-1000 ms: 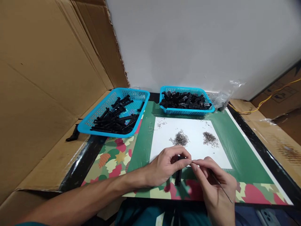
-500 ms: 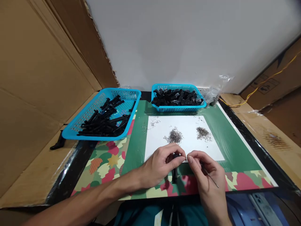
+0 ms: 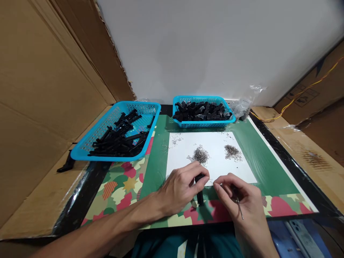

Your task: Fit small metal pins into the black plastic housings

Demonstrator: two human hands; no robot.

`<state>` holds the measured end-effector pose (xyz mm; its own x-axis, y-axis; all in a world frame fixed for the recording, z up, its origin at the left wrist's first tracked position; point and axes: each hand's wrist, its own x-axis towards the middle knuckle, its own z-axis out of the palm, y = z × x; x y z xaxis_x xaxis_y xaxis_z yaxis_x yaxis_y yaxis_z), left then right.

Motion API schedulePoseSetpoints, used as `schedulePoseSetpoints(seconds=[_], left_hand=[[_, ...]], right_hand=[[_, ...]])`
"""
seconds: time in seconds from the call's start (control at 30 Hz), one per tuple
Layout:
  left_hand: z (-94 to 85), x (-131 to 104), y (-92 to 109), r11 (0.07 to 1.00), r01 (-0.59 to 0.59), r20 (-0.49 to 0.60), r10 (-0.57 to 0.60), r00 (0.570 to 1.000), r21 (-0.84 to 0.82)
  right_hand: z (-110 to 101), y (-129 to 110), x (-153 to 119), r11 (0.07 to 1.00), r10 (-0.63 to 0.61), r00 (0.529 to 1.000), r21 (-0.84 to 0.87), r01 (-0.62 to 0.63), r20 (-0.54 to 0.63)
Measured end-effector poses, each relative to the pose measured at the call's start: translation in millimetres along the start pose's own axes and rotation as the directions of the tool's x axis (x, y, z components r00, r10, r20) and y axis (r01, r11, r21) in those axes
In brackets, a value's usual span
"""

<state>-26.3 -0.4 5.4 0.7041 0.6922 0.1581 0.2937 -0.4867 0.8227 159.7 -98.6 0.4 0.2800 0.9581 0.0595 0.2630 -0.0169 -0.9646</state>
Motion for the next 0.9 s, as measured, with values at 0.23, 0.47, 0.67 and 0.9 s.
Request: schedulePoseSetpoints(seconds=[0.23,0.47,0.67,0.9], left_hand=[[-12.8,8.1,-1.8,0.971,0.223,-0.071,-0.23,0.971,-0.091],[-15.0,9.7,-4.9,0.936,0.293,0.003,-0.298,0.955,-0.196],[-13.2,8.4,-5.4,0.971,0.236,-0.047,-0.237,0.97,-0.029],[-10.4,10.1,-5.4,0.976,0.202,-0.004,-0.202,0.979,0.085]], right_hand=[[-5.0,13.7,0.7,1.0,0.024,0.995,0.012,-0.023,-0.097],[-10.1,18.0,5.5,0.982,0.131,0.973,0.157,-0.101,-0.192],[-21.4,21.1,14.0,0.989,0.128,0.968,0.1,-0.108,-0.216],[-31.6,23.5,33.4,0.976,0.086,0.995,-0.196,-0.093,-0.043]])
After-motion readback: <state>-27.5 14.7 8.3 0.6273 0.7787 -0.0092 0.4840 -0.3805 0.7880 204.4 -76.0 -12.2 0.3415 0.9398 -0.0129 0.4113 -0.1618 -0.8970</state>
